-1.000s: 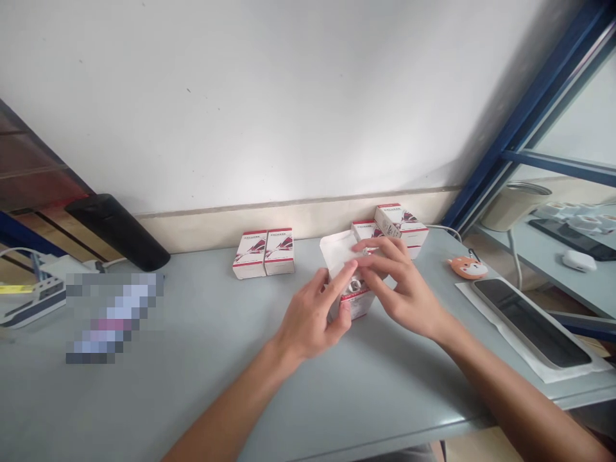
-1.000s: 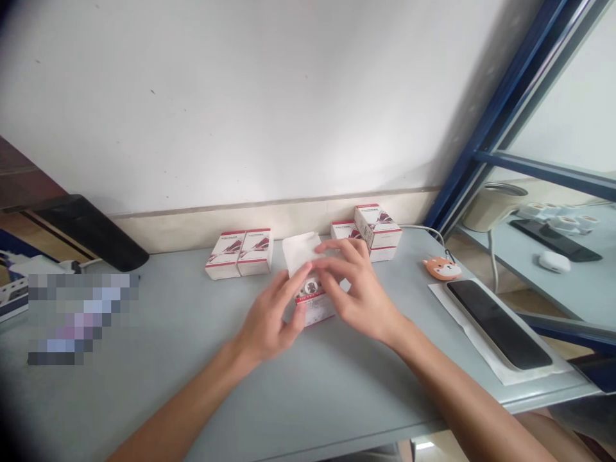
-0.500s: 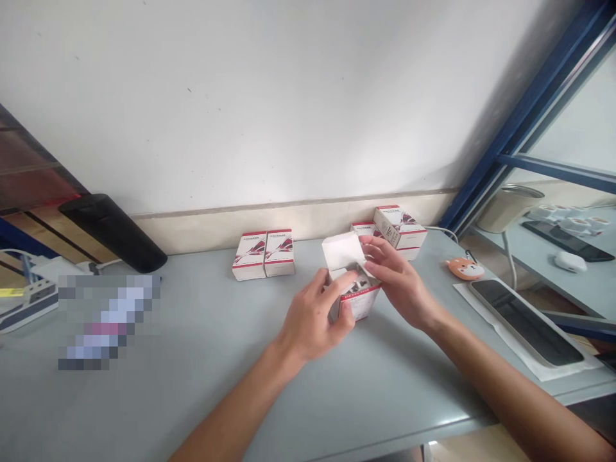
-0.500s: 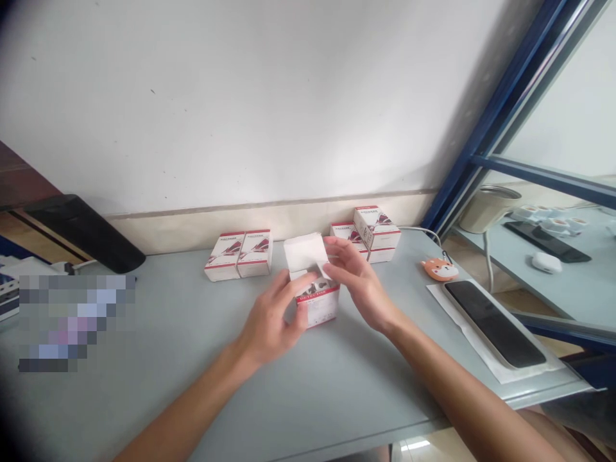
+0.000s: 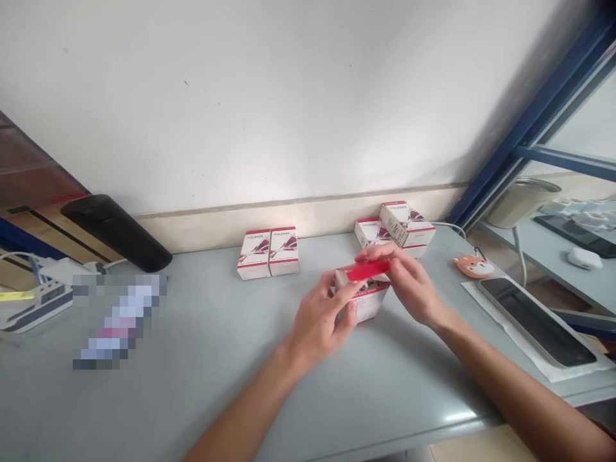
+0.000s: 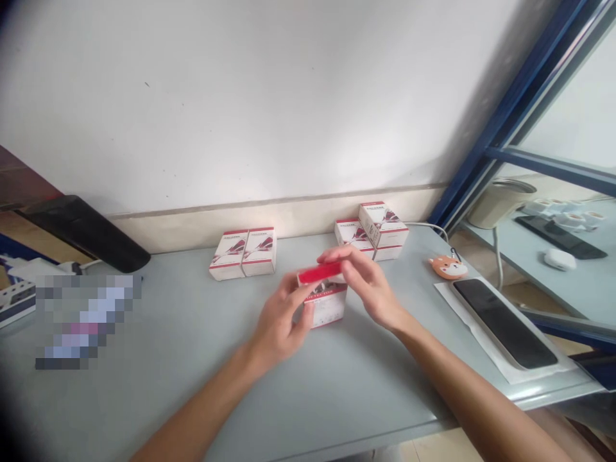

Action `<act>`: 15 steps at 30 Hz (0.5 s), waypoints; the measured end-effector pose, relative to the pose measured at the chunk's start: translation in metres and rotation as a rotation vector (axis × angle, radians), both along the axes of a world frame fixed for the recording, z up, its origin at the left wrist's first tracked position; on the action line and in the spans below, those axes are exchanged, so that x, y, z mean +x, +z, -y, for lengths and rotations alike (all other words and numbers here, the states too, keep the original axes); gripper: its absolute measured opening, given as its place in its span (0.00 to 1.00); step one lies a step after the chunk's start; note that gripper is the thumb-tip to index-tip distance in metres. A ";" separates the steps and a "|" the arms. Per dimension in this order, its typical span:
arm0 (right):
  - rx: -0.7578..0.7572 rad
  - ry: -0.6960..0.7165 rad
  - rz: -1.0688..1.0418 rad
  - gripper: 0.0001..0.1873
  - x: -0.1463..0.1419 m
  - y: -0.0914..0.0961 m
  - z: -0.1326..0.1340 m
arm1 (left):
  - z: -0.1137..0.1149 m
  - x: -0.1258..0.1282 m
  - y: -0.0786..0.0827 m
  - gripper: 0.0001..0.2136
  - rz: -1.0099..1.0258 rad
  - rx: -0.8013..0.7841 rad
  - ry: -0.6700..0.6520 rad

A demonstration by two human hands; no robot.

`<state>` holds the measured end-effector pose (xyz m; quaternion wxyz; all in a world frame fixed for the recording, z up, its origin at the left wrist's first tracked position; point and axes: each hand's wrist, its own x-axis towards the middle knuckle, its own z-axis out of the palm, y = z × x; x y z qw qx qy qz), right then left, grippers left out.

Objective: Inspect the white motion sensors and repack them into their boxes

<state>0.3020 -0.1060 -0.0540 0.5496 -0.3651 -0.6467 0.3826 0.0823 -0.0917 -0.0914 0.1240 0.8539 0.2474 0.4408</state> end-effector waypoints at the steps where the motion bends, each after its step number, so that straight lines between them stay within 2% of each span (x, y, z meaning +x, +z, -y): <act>1: 0.005 -0.018 0.017 0.15 -0.001 0.001 0.001 | 0.000 0.000 -0.003 0.18 0.015 -0.022 -0.002; 4: 0.060 -0.073 0.098 0.08 -0.005 0.005 0.003 | -0.002 0.002 -0.013 0.11 0.151 -0.108 0.013; 6: 0.153 -0.117 0.158 0.06 -0.006 0.006 0.003 | -0.003 0.003 -0.017 0.13 0.232 -0.139 0.028; 11: 0.346 -0.125 0.218 0.05 -0.002 0.007 -0.002 | -0.005 0.002 -0.017 0.20 0.179 -0.172 0.048; 15: 0.359 -0.110 0.238 0.04 0.001 0.012 -0.002 | -0.005 0.001 -0.017 0.22 0.166 -0.144 0.059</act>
